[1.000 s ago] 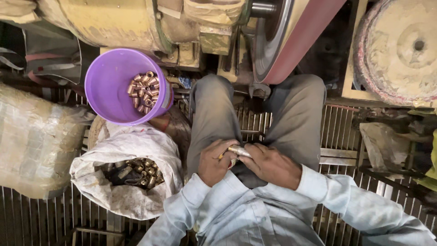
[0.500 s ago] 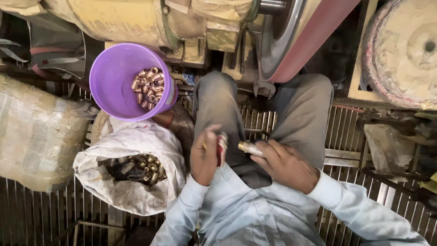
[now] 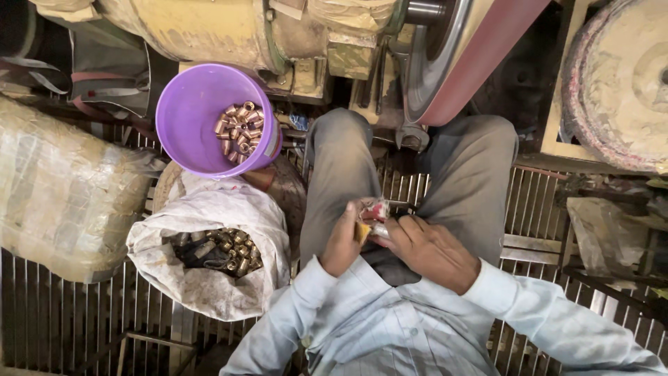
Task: The person sits on a metal grate floor and repeatedly picks up small brass-colored metal parts from a white sack. They hold each part against a moving belt sander to polish it, then place the finished part into a purple bucket.
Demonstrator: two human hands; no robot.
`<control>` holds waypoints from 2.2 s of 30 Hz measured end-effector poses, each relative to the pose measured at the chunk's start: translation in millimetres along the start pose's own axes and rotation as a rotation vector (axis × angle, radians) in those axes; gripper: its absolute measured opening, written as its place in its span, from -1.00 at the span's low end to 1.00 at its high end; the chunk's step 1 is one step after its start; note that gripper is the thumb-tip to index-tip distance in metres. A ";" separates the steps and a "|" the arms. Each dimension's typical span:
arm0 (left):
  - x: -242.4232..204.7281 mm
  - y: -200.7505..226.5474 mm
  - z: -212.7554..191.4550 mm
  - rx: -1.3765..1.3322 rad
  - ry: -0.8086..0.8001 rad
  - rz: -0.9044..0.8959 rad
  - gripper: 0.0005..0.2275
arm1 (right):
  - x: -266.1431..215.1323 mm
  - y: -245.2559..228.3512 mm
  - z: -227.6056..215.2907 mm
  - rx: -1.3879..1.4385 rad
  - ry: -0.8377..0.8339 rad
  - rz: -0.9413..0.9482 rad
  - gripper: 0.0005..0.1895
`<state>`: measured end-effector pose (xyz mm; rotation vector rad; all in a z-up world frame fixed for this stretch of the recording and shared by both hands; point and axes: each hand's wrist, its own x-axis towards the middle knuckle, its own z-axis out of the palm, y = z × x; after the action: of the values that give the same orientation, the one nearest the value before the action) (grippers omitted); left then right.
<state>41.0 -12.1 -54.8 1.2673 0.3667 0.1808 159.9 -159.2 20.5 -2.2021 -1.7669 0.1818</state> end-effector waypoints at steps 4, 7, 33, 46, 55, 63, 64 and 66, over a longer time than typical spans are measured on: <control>2.5 -0.5 -8.8 -0.507 -0.150 -0.377 -0.63 | -2.6 3.7 3.1 0.019 0.058 -0.039 -0.60; 8.9 0.1 -12.7 -0.069 -0.188 -0.257 -0.70 | -1.9 6.7 4.1 -0.024 0.023 -0.074 -0.65; 19.8 -17.3 -13.3 0.292 0.110 0.030 -0.83 | 29.2 2.1 27.0 0.661 -0.145 0.358 -0.76; 22.1 -8.5 -8.0 -0.022 0.165 -0.110 -0.66 | 20.3 34.4 1.3 0.744 -0.127 0.422 -0.78; 1.2 38.1 -4.7 0.340 0.111 0.026 -0.67 | -30.5 37.9 -11.7 1.666 -0.226 0.709 -0.81; -2.4 78.4 5.0 0.352 -0.165 -0.029 -0.62 | -40.2 38.3 -20.5 1.734 -0.272 0.741 -0.84; -1.4 80.9 6.7 0.368 -0.202 0.031 -0.62 | -41.2 37.6 -21.3 1.661 -0.255 0.729 -0.85; 1.4 82.6 9.9 0.397 -0.280 0.149 -0.63 | -41.7 37.3 -22.7 1.606 -0.247 0.715 -0.86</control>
<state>51.5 3.9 26.2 1.6893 0.0651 0.0552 191.4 -210.3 26.1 -1.3297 -0.2876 1.4304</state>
